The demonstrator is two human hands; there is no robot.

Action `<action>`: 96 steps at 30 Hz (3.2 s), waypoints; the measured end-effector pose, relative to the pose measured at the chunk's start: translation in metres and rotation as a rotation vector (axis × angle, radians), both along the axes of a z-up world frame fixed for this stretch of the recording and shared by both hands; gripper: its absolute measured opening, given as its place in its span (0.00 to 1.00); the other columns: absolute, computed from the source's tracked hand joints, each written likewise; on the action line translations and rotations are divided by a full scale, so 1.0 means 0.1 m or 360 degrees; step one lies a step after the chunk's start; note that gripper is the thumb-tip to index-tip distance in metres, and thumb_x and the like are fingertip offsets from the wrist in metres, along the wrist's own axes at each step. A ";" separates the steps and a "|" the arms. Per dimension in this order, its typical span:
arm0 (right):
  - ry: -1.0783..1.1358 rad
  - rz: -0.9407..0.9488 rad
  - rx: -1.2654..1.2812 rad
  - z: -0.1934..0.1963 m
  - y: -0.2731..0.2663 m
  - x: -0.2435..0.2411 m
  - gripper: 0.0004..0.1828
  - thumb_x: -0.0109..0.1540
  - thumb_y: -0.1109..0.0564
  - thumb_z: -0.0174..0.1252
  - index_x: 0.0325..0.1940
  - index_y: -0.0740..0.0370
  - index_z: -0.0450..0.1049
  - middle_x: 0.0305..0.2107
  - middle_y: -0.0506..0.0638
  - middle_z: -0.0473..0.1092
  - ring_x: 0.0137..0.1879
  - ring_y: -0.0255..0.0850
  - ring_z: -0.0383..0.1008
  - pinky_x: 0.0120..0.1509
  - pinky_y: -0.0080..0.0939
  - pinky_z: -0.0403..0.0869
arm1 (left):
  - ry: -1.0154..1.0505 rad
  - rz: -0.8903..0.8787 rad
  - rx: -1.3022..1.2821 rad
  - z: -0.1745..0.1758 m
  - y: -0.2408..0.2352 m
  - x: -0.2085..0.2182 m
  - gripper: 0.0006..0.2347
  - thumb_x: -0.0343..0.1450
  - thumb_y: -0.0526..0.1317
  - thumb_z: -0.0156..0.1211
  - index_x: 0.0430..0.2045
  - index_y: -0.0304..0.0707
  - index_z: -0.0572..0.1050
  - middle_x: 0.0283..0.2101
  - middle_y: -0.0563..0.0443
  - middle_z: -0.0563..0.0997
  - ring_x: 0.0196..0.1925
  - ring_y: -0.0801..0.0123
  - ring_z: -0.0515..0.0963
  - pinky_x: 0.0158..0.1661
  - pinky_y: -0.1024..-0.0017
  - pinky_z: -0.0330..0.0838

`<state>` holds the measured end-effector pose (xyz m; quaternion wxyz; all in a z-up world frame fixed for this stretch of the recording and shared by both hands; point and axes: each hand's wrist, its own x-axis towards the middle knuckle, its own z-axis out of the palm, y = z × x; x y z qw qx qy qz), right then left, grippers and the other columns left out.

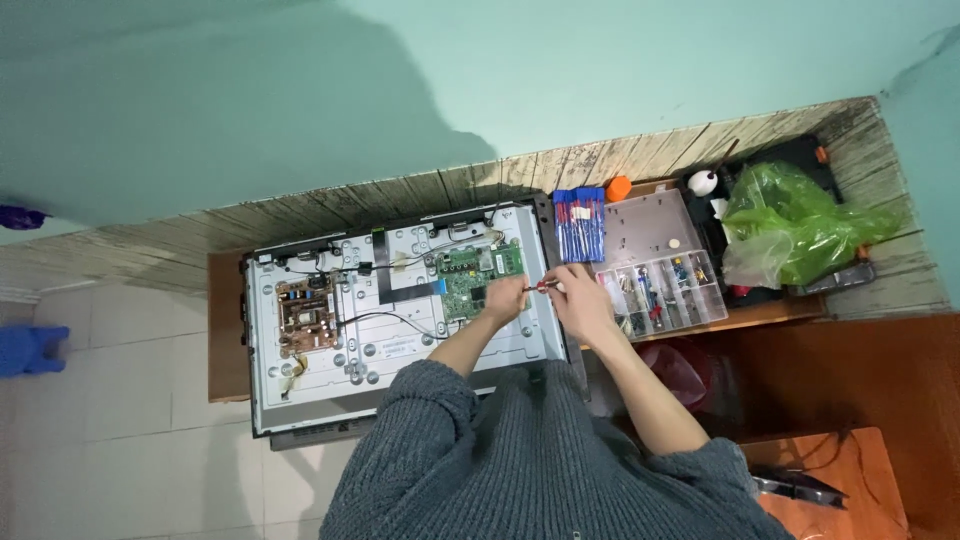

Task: Disassembling the internal components of a television by unscrewing boards and disconnecting cables.

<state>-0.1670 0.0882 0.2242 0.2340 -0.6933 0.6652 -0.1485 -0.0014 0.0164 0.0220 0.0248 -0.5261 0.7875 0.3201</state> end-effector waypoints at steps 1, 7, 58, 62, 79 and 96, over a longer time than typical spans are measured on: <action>-0.0003 0.0003 0.0003 0.00 0.03 0.00 0.10 0.62 0.53 0.58 0.48 0.41 0.72 0.46 0.47 0.69 0.48 0.56 0.78 0.53 0.53 0.75 | -0.0003 0.0003 0.0003 0.00 -0.01 0.00 0.06 0.72 0.43 0.53 0.33 0.43 0.70 0.34 0.42 0.79 0.41 0.46 0.81 0.42 0.56 0.75; -0.0226 -0.0138 -0.0108 -0.15 0.16 -0.02 0.10 0.61 0.54 0.60 0.46 0.39 0.74 0.43 0.42 0.69 0.51 0.50 0.76 0.55 0.49 0.74 | 0.0030 0.0044 -0.0016 -0.14 0.01 0.04 0.05 0.71 0.43 0.54 0.33 0.43 0.70 0.37 0.45 0.81 0.42 0.49 0.82 0.43 0.58 0.75; -0.1438 -0.0064 0.1089 -1.46 0.25 0.42 0.22 0.59 0.63 0.54 0.59 0.66 0.72 0.38 0.70 0.73 0.25 0.55 0.77 0.25 0.49 0.77 | 0.0861 0.1421 -0.0276 0.49 0.45 1.10 0.04 0.67 0.39 0.67 0.32 0.45 0.82 0.32 0.49 0.84 0.35 0.59 0.83 0.43 0.66 0.76; -0.1481 -0.0215 0.1034 -1.55 0.35 0.77 0.22 0.66 0.45 0.57 0.53 0.66 0.74 0.23 0.61 0.69 0.23 0.47 0.74 0.22 0.36 0.70 | 0.0891 0.1355 -0.0286 0.37 0.45 1.42 0.04 0.67 0.36 0.65 0.33 0.44 0.82 0.35 0.47 0.84 0.34 0.56 0.83 0.41 0.65 0.77; -0.1517 -0.0662 0.0610 -1.35 0.56 1.79 0.20 0.66 0.49 0.60 0.53 0.67 0.73 0.25 0.60 0.72 0.24 0.41 0.74 0.30 0.34 0.72 | 0.0340 0.0822 -0.0165 0.26 0.38 2.61 0.05 0.70 0.37 0.60 0.37 0.45 0.81 0.36 0.50 0.82 0.39 0.59 0.84 0.44 0.65 0.75; -0.1042 -0.0791 0.0309 -1.43 0.26 1.47 0.19 0.56 0.51 0.67 0.45 0.64 0.75 0.26 0.58 0.68 0.33 0.45 0.70 0.40 0.44 0.69 | 0.0803 0.0949 -0.0286 -0.25 0.23 2.07 0.10 0.67 0.40 0.66 0.41 0.50 0.78 0.39 0.50 0.79 0.44 0.57 0.82 0.49 0.63 0.74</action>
